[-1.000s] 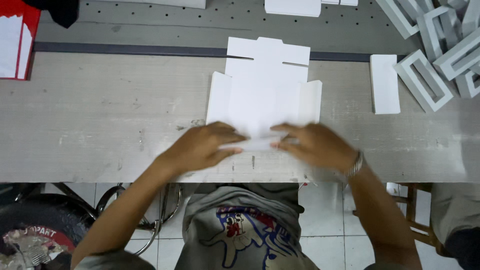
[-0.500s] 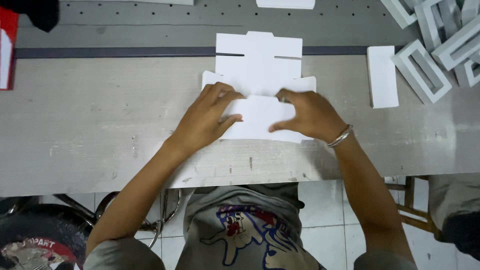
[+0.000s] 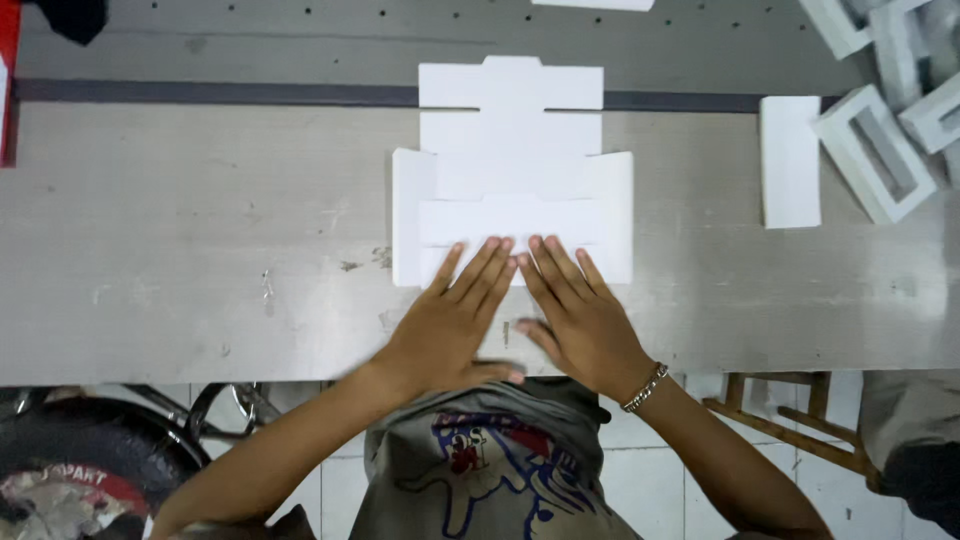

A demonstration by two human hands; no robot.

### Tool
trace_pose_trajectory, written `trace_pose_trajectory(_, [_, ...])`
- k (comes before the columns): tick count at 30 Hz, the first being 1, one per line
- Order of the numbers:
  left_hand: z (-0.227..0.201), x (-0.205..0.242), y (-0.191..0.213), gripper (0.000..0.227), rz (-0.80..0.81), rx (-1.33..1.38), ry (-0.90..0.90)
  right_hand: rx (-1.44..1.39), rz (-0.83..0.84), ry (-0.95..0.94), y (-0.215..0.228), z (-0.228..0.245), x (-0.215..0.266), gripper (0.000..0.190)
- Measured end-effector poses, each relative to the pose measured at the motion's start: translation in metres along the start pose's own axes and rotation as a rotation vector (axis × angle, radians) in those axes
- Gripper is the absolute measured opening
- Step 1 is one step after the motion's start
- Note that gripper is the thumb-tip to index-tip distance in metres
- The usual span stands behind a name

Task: The person folds flat white cardboard pieces into small rectangular boxes by hand. They fold the side flaps, tuck the tabs into slots, and then place a separate white lid onto each assembled box.

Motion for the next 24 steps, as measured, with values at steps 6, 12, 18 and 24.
trace_pose_trajectory(6, [0.006, -0.006, 0.006, 0.144, 0.105, 0.177, -0.036, -0.028, 0.101, 0.066, -0.005, 0.003, -0.003, 0.099])
trace_pose_trajectory(12, [0.056, -0.024, 0.07, 0.058, -0.463, -0.143, 0.184, 0.105, -0.193, -0.082, 0.055, -0.057, -0.026, 0.074])
trace_pose_trajectory(18, [-0.009, 0.029, 0.079, 0.014, -0.604, -0.197, -0.025, -0.044, -0.302, -0.012, 0.081, -0.01, 0.009, 0.012])
trace_pose_trajectory(24, [-0.022, 0.047, 0.019, 0.028, -0.309, -0.02, -0.024, -0.026, -0.012, 0.06, 0.034, 0.025, 0.041, 0.028])
Point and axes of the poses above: each hand's wrist, its own x-axis away from the middle knuckle, its own y-axis out of the back of the hand, z = x × y, the point moved 9 cm from there along -x, towards the middle knuckle, and after that the axes turned 5 degrees about y, right-handed, at the moved point
